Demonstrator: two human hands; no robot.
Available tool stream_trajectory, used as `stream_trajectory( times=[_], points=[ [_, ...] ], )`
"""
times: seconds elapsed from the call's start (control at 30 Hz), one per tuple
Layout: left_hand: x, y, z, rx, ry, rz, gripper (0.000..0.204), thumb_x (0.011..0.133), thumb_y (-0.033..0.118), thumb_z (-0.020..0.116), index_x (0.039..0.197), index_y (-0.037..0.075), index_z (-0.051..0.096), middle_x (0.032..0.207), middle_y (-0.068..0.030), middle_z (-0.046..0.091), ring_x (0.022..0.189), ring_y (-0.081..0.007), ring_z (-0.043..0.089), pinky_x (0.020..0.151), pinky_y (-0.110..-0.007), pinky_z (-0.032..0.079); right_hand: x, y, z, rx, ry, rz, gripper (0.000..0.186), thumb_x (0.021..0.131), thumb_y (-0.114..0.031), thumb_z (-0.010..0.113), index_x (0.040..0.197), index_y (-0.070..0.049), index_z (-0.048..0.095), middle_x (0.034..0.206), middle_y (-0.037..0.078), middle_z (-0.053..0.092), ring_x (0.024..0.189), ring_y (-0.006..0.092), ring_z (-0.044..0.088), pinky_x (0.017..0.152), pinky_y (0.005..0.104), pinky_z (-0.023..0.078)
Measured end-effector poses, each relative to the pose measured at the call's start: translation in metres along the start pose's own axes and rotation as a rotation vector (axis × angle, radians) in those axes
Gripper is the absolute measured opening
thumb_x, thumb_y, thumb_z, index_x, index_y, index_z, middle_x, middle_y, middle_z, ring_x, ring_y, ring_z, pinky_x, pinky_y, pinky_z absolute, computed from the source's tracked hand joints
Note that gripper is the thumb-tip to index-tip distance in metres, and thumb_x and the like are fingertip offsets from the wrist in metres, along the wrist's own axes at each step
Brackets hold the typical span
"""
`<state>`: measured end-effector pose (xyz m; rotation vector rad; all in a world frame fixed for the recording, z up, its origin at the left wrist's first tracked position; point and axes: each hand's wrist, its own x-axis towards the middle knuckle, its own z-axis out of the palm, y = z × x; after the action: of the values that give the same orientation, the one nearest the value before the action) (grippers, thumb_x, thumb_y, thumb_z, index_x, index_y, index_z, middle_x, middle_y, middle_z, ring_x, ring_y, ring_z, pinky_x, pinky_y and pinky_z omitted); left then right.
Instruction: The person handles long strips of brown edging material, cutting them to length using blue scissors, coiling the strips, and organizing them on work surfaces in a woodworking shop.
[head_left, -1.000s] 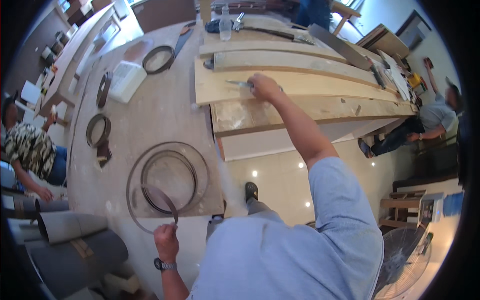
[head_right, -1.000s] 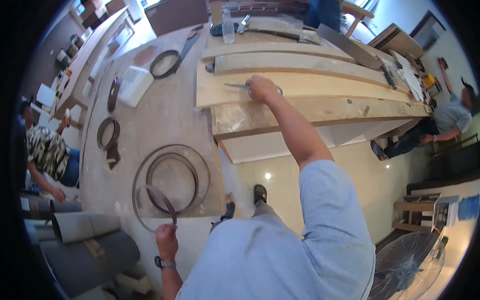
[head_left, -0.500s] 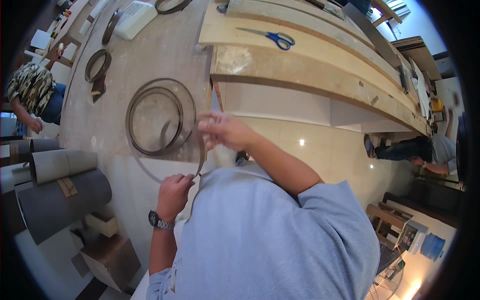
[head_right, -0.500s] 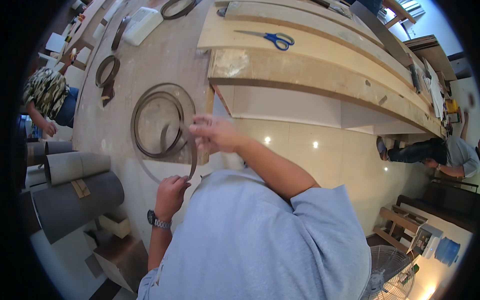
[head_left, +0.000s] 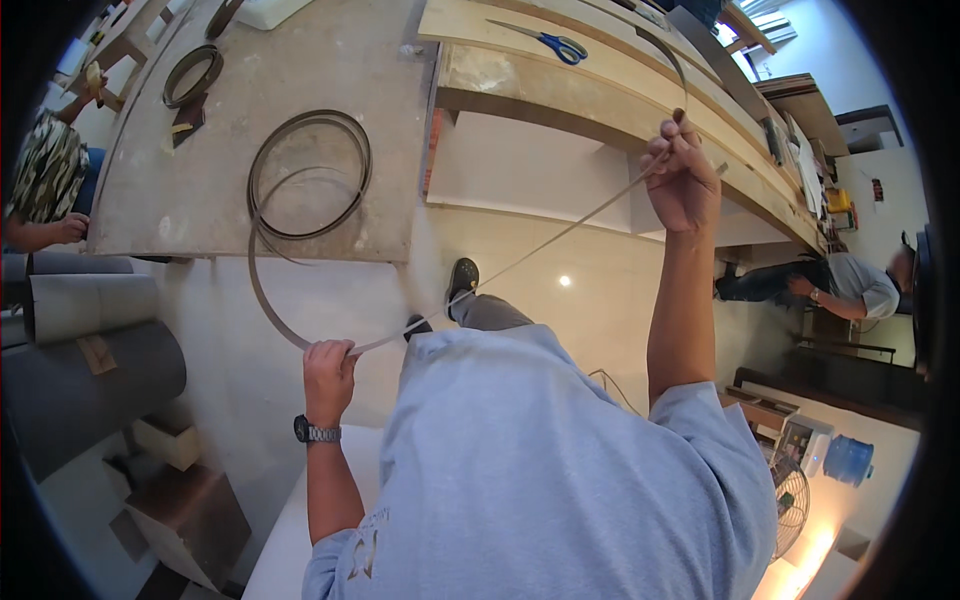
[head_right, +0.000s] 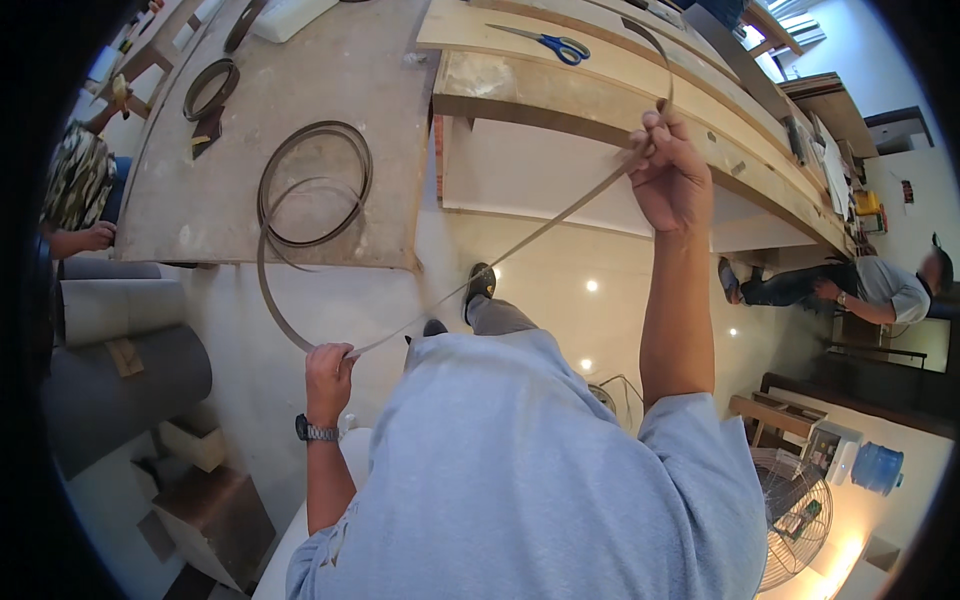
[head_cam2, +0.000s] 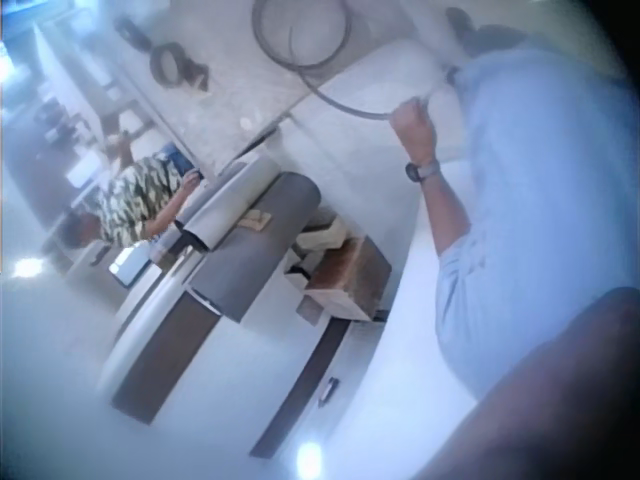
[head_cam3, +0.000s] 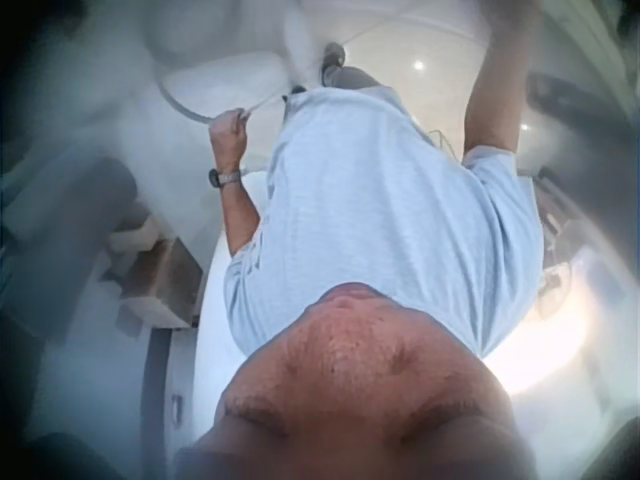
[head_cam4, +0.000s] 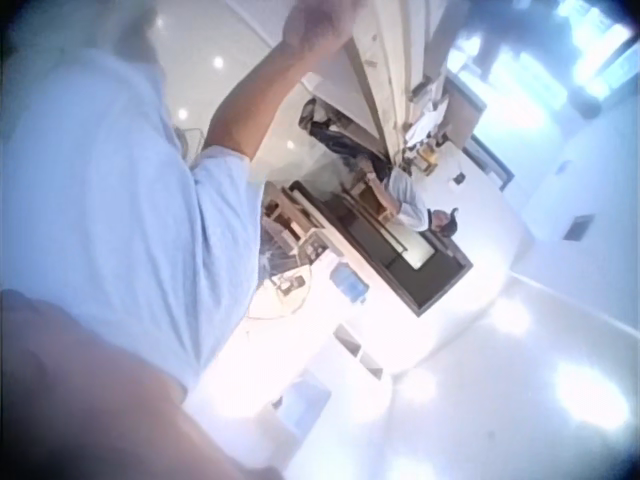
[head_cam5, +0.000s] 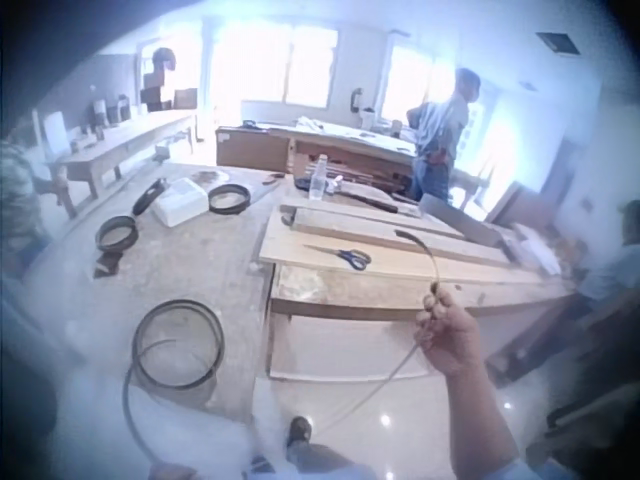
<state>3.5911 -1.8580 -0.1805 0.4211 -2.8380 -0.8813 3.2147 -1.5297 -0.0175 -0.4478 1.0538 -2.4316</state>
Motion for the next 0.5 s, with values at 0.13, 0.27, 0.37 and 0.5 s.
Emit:
stream_trajectory(
  times=[0.13, 0.27, 0.37, 0.5],
  points=[
    [-0.009, 0.007, 0.004, 0.012, 0.009, -0.007, 0.011, 0.079, 0.007, 0.065, 0.089, 0.006, 0.061, 0.087, -0.0079, 0.062, 0.089, -0.0286, 0.058, 0.095, -0.046, 0.038, -0.029, -0.015, -0.015, 0.031, 0.091, -0.048, 0.036, 0.088, -0.005, 0.055, 0.123, -0.005, 0.05, 0.101, 0.003, 0.054, 0.086, 0.014, 0.056, 0.066, 0.0229, 0.046],
    [-0.007, 0.022, -0.001, 0.139, 0.097, 0.002, 0.011, 0.078, 0.008, 0.066, 0.087, 0.007, 0.06, 0.088, -0.0058, 0.062, 0.094, -0.026, 0.057, 0.099, -0.049, 0.034, -0.052, -0.018, -0.065, 0.071, 0.205, -0.072, 0.037, 0.088, -0.007, 0.057, 0.124, -0.003, 0.048, 0.096, 0.002, 0.056, 0.081, 0.0125, 0.055, 0.062, 0.0226, 0.043],
    [0.003, 0.036, -0.011, 0.278, 0.104, 0.028, 0.011, 0.077, 0.009, 0.067, 0.084, 0.008, 0.059, 0.088, -0.0057, 0.061, 0.096, -0.0258, 0.056, 0.1, -0.05, 0.033, -0.08, -0.033, -0.163, 0.081, 0.395, -0.065, 0.038, 0.086, -0.008, 0.06, 0.122, -0.003, 0.051, 0.09, 0.001, 0.058, 0.077, 0.0119, 0.055, 0.059, 0.0223, 0.04],
    [0.033, 0.047, -0.025, 0.393, 0.087, 0.046, 0.013, 0.075, 0.009, 0.068, 0.082, 0.008, 0.056, 0.088, -0.0059, 0.059, 0.097, -0.0264, 0.055, 0.1, -0.051, 0.032, -0.166, -0.095, -0.331, -0.01, 0.924, -0.117, 0.022, 0.086, -0.007, 0.058, 0.107, -0.001, 0.054, 0.086, 0.006, 0.059, 0.073, 0.0135, 0.057, 0.051, 0.0216, 0.04]
  ],
)
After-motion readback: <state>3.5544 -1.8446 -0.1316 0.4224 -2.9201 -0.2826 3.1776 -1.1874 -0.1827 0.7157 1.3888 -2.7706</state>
